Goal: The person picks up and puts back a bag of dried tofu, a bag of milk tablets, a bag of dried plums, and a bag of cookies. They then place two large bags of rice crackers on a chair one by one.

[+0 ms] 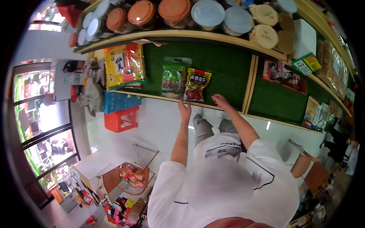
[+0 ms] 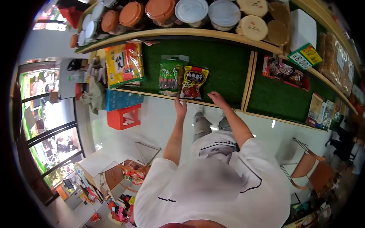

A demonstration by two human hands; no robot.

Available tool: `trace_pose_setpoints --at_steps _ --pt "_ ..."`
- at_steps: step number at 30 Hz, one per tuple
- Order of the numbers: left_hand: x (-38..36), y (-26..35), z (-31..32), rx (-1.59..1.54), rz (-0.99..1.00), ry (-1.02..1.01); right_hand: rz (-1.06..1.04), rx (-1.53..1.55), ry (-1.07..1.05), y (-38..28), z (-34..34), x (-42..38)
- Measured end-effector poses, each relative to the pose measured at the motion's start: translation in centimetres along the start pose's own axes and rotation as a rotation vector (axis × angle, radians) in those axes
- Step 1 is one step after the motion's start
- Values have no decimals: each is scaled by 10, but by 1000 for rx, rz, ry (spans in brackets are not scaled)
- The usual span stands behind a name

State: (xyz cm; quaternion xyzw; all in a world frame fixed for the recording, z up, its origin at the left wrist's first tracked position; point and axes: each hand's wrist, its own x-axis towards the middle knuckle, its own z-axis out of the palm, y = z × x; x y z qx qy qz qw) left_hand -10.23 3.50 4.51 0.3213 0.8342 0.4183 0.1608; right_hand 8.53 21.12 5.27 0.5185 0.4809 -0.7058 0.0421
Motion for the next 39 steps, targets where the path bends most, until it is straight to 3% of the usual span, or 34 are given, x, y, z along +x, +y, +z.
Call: trace_pose_setpoints --at_steps 5,7,8,9,11,12,14,16,17,19,20,23,25,26,28,30,33,37,39 --pt "39 -25 16 166 -17 -110 39 154 207 -22 62 47" --pt "36 -39 14 152 -49 -155 -111 301 133 -16 84 69" --pt "42 -42 15 135 -27 -201 -170 291 210 3 96 92" --pt "48 -47 17 45 85 -211 -229 342 105 4 98 97" --pt "58 -22 9 48 68 -314 -95 233 271 13 105 96" --pt "59 -21 10 73 -49 -353 -89 200 391 18 106 97" --pt "60 16 0 41 -173 -378 -56 255 369 3 99 73" --pt "62 -25 20 -266 -300 -668 -150 205 334 -3 87 45" --pt "51 3 14 -445 -347 -593 -419 374 381 23 91 62" --pt "42 31 8 -351 -480 -705 -194 240 361 7 66 7" --pt "29 38 14 -488 -525 -685 -169 258 328 5 54 -20" --pt "-3 58 23 -531 -510 -867 -451 286 447 34 34 -80" --pt "-34 107 28 -614 -518 -862 -493 271 532 59 24 -116" --pt "-43 110 32 -548 -346 -974 -510 254 572 73 16 -134" --pt "-51 79 76 -559 -383 -1167 -537 361 653 93 -2 -192" --pt "-85 140 85 -648 -708 -1267 -572 542 675 118 -18 -233" --pt "-150 185 127 -611 -705 -1313 -514 450 727 156 -61 -304" --pt "-241 265 163 -504 -695 -1579 -546 343 1138 236 -90 -328" --pt "-277 305 175 -443 -668 -1710 -546 488 1208 255 -101 -368"
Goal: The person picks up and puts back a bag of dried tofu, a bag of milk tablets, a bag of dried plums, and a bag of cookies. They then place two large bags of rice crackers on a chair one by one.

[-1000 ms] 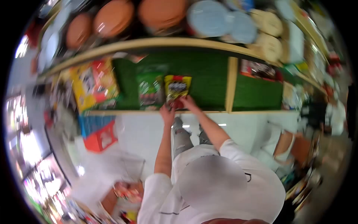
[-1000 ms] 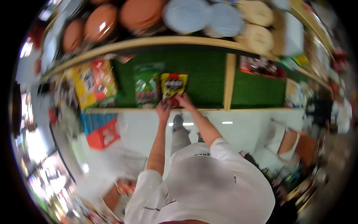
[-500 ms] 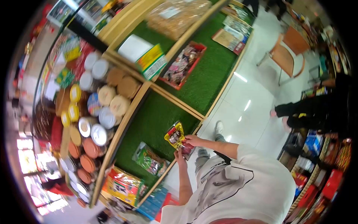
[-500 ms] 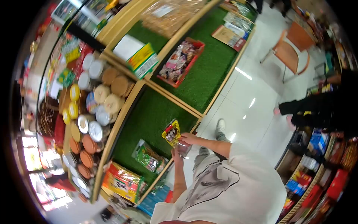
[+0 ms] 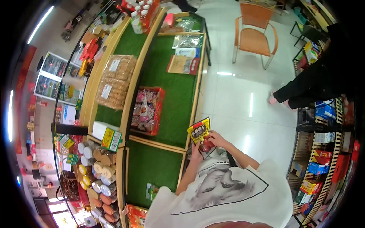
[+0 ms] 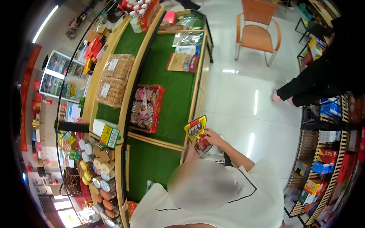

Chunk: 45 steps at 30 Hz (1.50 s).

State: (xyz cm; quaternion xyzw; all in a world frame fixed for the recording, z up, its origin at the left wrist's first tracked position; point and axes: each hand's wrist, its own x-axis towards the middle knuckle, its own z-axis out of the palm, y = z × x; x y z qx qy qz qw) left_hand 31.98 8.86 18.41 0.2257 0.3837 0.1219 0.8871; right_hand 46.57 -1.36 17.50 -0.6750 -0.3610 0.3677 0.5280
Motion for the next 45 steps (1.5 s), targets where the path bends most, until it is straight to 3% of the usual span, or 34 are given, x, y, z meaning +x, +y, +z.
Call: trace_pose_setpoints --at_steps 7,11,16,19,22,28,38,42,45 --pt "76 4 77 304 7 -197 162 235 386 -16 -75 -12" --pt "113 7 98 432 28 -194 307 243 436 3 -92 8" --pt "166 47 102 430 40 -145 226 332 386 -5 -103 80" --pt "205 82 95 270 101 -95 179 356 303 -15 -105 149" --pt "233 111 91 187 147 12 305 -57 153 -26 -118 211" --pt "265 175 96 86 239 71 293 -124 80 -57 -115 311" --pt "347 184 95 240 308 205 256 -174 -20 0 -150 410" --pt "390 199 123 167 239 154 273 -285 -57 18 -183 466" --pt "427 227 170 -9 335 144 306 -203 -134 23 -214 527"
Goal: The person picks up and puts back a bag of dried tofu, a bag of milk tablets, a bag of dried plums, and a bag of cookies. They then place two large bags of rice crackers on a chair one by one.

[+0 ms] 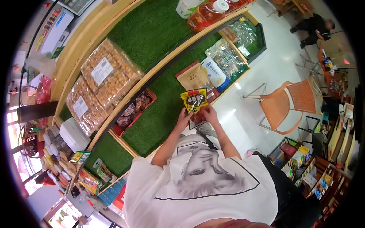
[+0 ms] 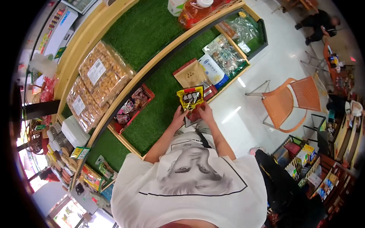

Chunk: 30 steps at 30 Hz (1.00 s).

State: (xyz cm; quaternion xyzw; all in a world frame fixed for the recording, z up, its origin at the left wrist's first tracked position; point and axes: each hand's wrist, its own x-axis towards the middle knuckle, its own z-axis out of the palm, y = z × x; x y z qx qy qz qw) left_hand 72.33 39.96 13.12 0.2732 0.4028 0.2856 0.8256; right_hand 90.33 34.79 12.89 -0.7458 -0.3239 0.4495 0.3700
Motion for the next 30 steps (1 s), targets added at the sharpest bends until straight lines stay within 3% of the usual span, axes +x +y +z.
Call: trace_pose_setpoints --at_steps 1,3,6,8,11,14,15,23,24,27,29,30 --pt "10 5 16 -38 24 17 32 40 -32 -2 -8 16" --pt "34 22 47 6 49 109 -97 86 23 -17 -27 49" --pt "68 37 80 182 52 307 -288 -181 53 -41 -50 104" --pt "99 21 80 191 73 443 -336 -272 80 -28 -50 135" --pt "136 -18 54 403 -55 455 -253 -648 -115 -19 -62 150" --pt "159 -56 26 530 67 475 -240 -633 -107 2 -60 152" --pt "157 -54 28 593 105 484 -256 -628 -101 6 -61 147" --pt "113 -41 53 408 -202 525 -260 -415 -40 47 -76 129" --pt "118 -70 31 556 -205 523 -319 -302 -33 57 -74 129" --pt "81 -61 30 822 -130 375 -317 -170 -72 114 -75 134" --pt "47 -61 18 837 -29 292 35 -261 -153 123 -82 126" --pt "30 -68 6 886 20 290 58 -258 -174 127 -84 121"
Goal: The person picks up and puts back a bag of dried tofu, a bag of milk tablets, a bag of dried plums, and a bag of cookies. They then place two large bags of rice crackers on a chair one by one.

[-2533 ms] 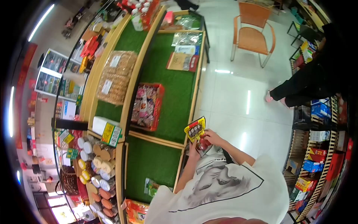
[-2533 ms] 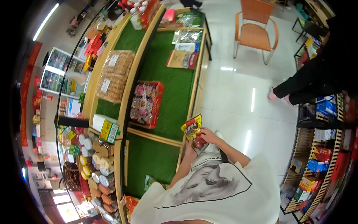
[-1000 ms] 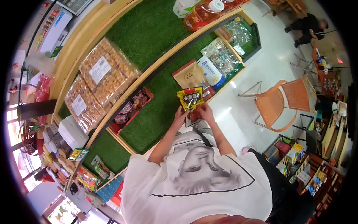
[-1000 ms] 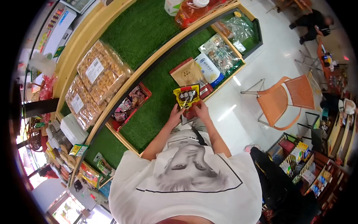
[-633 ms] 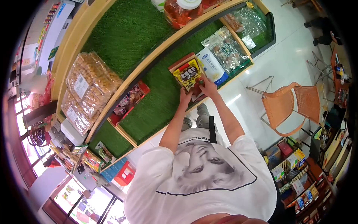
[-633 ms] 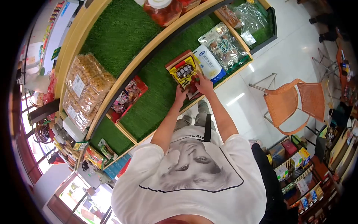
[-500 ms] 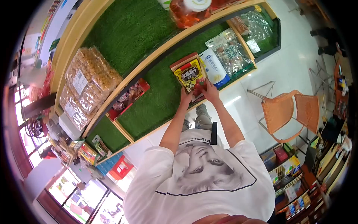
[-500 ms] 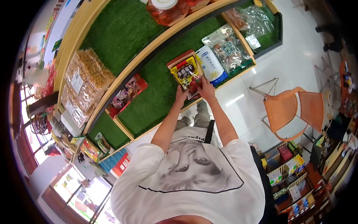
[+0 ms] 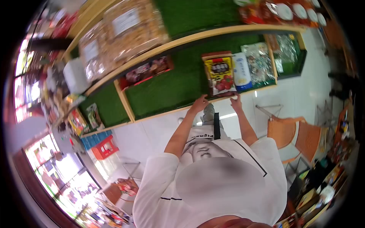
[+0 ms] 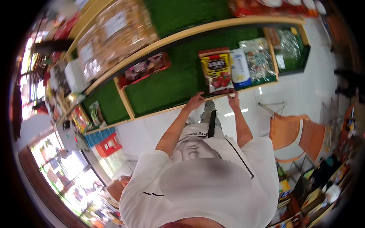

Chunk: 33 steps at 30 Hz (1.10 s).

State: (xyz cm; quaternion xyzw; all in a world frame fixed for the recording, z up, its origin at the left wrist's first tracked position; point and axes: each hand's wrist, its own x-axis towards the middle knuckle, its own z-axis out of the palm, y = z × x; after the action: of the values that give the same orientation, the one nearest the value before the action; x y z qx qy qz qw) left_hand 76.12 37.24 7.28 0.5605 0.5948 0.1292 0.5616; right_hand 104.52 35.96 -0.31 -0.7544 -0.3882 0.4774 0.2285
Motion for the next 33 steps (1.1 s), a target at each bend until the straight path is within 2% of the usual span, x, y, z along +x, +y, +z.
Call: trace_pose_setpoints --at_steps 2,3,4,5,6,7,9,11,12,13,16,18,19,21,23,26,29,32,33 --pt "-36 -27 -17 35 83 72 2 -81 8 32 8 7" --pt "-56 -47 -24 -71 20 102 24 -65 -10 77 14 29" --pt "-65 -113 -14 137 251 318 160 58 -8 67 21 17" --pt "-98 -122 -28 -23 39 305 364 570 -247 117 23 46" --pt "-140 -118 -52 -58 -88 353 569 604 -529 110 17 58" --pt "-168 -143 -64 -81 -131 426 229 188 -204 73 43 20" --pt "-223 -213 -72 -154 -203 610 200 5 -199 -3 87 -44" --pt "-274 -297 -62 -607 -348 764 135 -125 -245 -16 130 -75" --pt "-323 -299 -74 -967 -406 717 38 -174 -285 -22 154 -95" --pt "-369 -290 -80 -1046 -464 792 -20 -339 -272 -26 183 -111" --pt "-472 -317 -65 -1185 -540 1122 -155 -602 -479 -60 265 -181" --pt "-521 -337 -36 -1296 -586 1265 -433 -761 -647 -49 329 -170" --pt "-541 -346 -18 -1349 -636 1308 -568 -837 -724 -43 356 -168" --pt "-569 -367 21 -1445 -762 1337 -702 -798 -907 -75 395 -196" --pt "-588 -387 49 -1490 -891 1255 -439 -768 -1051 -136 417 -246" --pt "-598 -405 55 -1469 -999 1102 -494 -803 -1015 -176 456 -271" --pt "-594 -414 23 -1383 -964 1048 18 -326 -911 -203 492 -295" --pt "-585 -426 -30 -1316 -930 1016 233 1 -780 -203 546 -283" --pt "-581 -437 -45 -1316 -889 1011 129 -120 -718 -205 563 -284"
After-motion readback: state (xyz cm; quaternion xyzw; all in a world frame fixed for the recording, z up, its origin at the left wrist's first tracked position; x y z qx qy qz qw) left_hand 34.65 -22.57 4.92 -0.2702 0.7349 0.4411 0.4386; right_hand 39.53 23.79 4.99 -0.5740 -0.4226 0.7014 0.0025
